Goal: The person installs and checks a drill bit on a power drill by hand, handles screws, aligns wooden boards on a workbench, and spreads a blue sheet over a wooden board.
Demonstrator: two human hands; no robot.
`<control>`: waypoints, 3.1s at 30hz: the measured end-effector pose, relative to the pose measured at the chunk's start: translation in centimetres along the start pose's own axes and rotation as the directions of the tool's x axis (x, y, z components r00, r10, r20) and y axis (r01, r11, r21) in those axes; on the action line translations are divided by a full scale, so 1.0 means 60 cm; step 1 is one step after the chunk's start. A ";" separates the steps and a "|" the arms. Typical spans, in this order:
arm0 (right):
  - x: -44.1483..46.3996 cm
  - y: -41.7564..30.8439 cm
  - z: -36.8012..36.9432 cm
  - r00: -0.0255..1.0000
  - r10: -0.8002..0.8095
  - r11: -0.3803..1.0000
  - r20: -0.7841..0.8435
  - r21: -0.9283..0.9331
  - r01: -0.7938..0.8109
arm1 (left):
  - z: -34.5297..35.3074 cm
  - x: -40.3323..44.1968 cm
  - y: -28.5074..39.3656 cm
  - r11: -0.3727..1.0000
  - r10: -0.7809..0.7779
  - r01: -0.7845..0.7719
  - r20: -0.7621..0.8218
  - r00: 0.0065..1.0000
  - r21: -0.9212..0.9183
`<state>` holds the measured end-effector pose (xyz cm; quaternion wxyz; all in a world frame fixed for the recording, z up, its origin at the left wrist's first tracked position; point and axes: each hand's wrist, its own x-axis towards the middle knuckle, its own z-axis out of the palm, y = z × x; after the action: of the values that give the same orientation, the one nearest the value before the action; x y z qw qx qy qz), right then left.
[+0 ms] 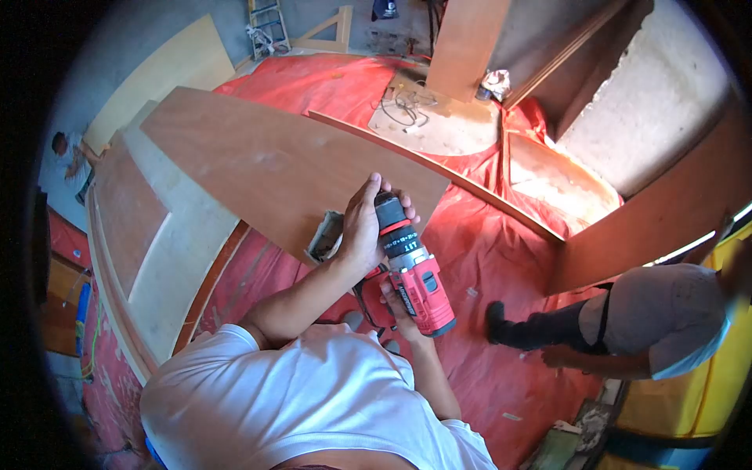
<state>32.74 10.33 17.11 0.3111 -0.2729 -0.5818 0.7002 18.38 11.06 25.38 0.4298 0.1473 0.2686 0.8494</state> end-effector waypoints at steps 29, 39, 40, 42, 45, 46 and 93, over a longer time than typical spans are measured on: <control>0.005 -0.012 0.012 0.996 -0.070 0.991 0.049 -0.114 0.075 | 0.017 -0.001 0.018 1.000 -0.022 0.022 0.044 0.999 0.002; 0.003 0.000 0.003 0.996 -0.073 0.997 0.044 -0.005 0.073 | 0.011 -0.003 0.022 0.992 -0.064 0.056 0.069 0.996 0.111; 0.003 0.002 0.005 0.997 -0.071 0.997 0.041 0.039 0.069 | 0.006 -0.004 0.029 0.988 -0.071 0.059 0.081 0.994 0.142; 0.010 0.010 0.006 0.984 -0.129 0.982 0.124 0.153 0.110 | -0.014 0.002 0.045 0.984 -0.073 0.054 0.106 0.992 0.171; 0.015 0.012 0.014 0.963 -0.200 0.949 0.181 0.282 0.144 | -0.036 0.009 0.071 0.969 0.060 -0.081 0.095 0.994 0.234; 0.014 0.013 0.016 0.965 -0.188 0.941 0.184 0.317 0.123 | -0.043 0.011 0.083 0.978 0.053 -0.071 0.095 0.994 0.197; 0.235 0.254 0.098 0.986 -0.159 0.898 0.046 0.422 0.125 | -0.044 -0.043 0.193 0.767 0.033 -0.175 0.234 0.972 0.618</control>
<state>17.31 15.18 2.87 0.3893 -0.1291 -0.4487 0.7940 11.06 2.49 29.91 0.3327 0.3869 0.4837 0.7111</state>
